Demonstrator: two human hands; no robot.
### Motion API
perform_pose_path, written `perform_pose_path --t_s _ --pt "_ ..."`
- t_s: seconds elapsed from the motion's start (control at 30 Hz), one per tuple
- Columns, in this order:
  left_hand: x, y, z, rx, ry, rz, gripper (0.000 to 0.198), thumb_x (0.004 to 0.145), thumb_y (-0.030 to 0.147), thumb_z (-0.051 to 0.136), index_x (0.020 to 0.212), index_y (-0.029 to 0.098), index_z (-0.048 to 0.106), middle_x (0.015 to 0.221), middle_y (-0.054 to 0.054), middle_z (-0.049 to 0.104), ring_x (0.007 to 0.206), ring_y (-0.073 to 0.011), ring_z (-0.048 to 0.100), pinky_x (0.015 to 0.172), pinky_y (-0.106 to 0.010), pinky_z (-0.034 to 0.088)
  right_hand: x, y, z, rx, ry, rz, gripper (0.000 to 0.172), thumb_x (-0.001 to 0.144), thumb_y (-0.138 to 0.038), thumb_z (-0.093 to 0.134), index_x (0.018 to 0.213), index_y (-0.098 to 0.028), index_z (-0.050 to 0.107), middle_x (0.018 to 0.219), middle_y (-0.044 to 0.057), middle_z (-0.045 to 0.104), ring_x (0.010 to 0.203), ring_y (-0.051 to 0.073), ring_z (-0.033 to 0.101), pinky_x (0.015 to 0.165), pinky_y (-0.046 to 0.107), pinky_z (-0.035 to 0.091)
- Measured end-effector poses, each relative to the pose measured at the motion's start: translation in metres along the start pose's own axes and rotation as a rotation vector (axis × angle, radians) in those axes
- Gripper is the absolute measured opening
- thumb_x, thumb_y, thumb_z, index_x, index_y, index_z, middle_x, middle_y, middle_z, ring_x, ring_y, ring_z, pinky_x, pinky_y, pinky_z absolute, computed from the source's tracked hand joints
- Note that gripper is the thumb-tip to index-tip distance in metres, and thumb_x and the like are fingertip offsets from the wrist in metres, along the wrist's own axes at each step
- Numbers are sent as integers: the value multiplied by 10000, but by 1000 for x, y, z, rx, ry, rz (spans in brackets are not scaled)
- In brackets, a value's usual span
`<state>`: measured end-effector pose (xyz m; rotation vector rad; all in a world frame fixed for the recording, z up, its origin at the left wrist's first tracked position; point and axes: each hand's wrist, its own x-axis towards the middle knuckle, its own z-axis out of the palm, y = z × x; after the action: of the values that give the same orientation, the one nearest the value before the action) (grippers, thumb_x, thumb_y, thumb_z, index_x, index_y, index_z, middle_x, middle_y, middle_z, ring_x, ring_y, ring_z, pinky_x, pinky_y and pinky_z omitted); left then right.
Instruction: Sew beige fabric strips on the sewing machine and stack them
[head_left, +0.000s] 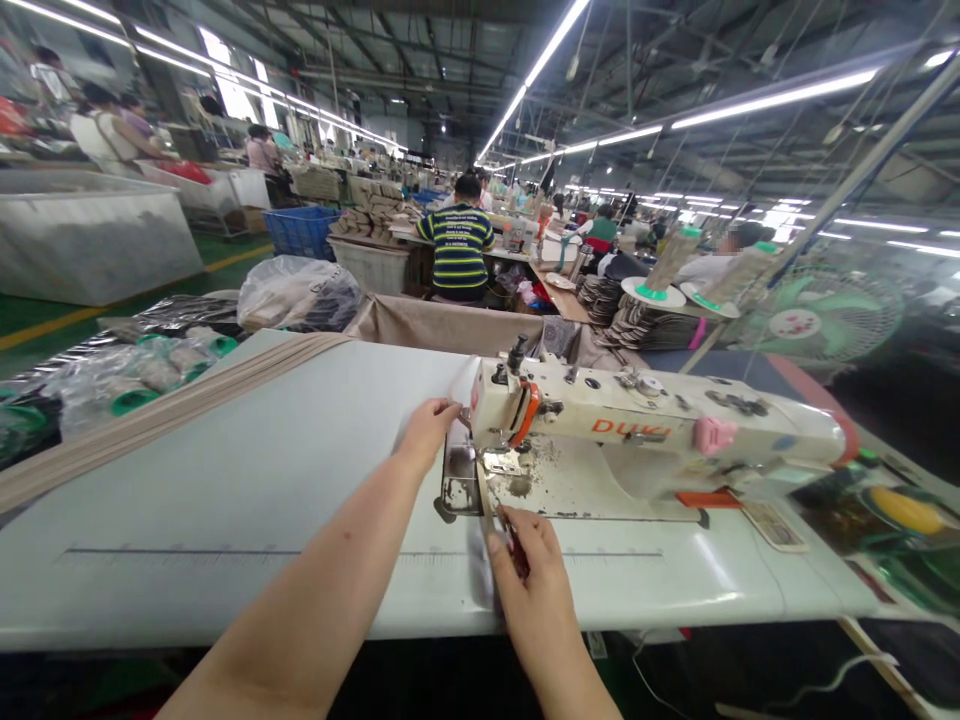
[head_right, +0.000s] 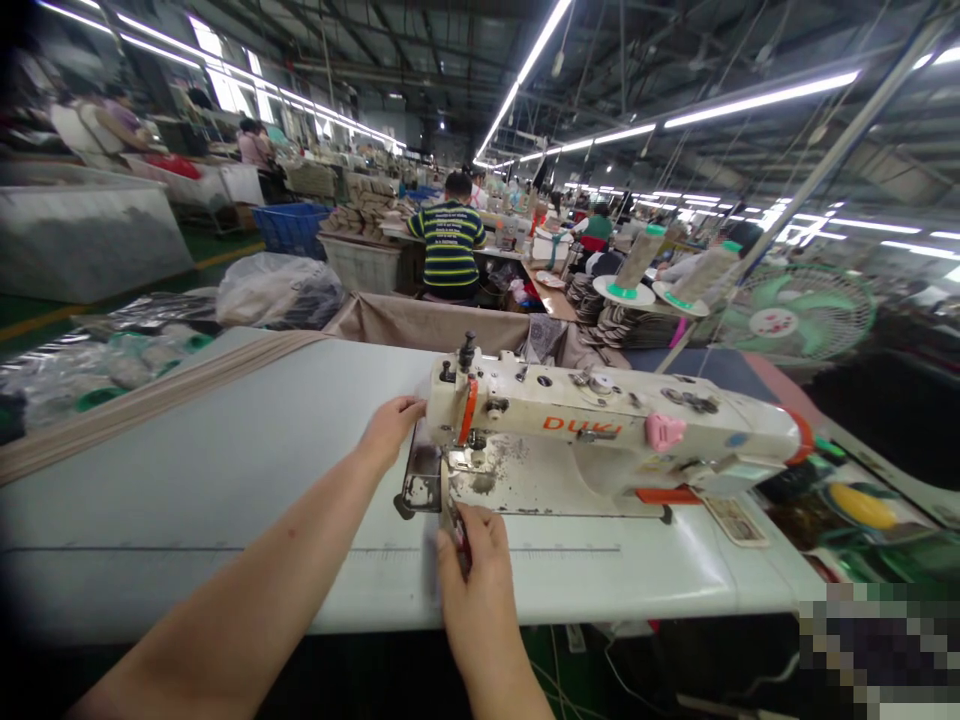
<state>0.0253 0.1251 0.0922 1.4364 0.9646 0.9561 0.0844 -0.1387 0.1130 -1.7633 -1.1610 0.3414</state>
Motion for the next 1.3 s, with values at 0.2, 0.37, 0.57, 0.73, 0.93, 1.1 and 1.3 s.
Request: perform_pose_path --t_s 0.2,0.37,0.57,0.73,0.93,1.1,1.3 --pt "-37 8 -20 -338 19 -64 523 655 642 759 798 177 567 840 -44 665 844 -179 665 918 -373 601 3 -13 10 150 -117 42 377 1002 -539 509 1017 -208 687 941 63 680 883 200 634 825 318 519" --pt "-74 9 -46 -407 71 -66 544 627 596 859 824 165 592 869 -44 674 905 -177 683 974 -359 592 8 -15 35 512 -314 284 574 913 -735 528 1007 -188 674 787 14 677 547 102 490 504 235 371" --pt "-112 9 -72 -354 112 -22 510 663 555 883 883 169 632 960 -76 745 992 -197 712 900 -258 582 20 -23 49 713 -379 470 636 791 -743 691 975 -135 728 774 41 695 498 54 400 452 204 212" --pt "-140 15 -89 -253 95 50 438 753 544 835 899 181 639 1003 -85 765 1040 -192 722 928 -235 582 34 -25 62 746 -422 497 673 738 -761 728 933 -116 731 740 55 696 482 54 397 450 214 175" --pt "-164 10 -103 -179 95 96 371 806 510 806 920 189 659 1050 -76 763 1036 -164 721 926 -197 577 43 -32 76 806 -505 506 646 696 -740 765 878 -121 718 657 4 621 455 42 338 454 224 133" --pt "-175 11 -111 -168 125 112 364 813 502 804 916 183 663 1046 -81 759 1050 -176 720 949 -215 582 44 -39 79 830 -572 486 617 697 -718 770 851 -124 706 625 -21 567 455 38 304 465 230 112" --pt "-186 16 -116 -173 154 111 341 827 481 798 923 183 665 1053 -78 755 1074 -185 715 956 -216 579 41 -45 81 808 -581 406 567 750 -692 737 834 -133 692 623 -32 537 465 44 288 469 239 120"
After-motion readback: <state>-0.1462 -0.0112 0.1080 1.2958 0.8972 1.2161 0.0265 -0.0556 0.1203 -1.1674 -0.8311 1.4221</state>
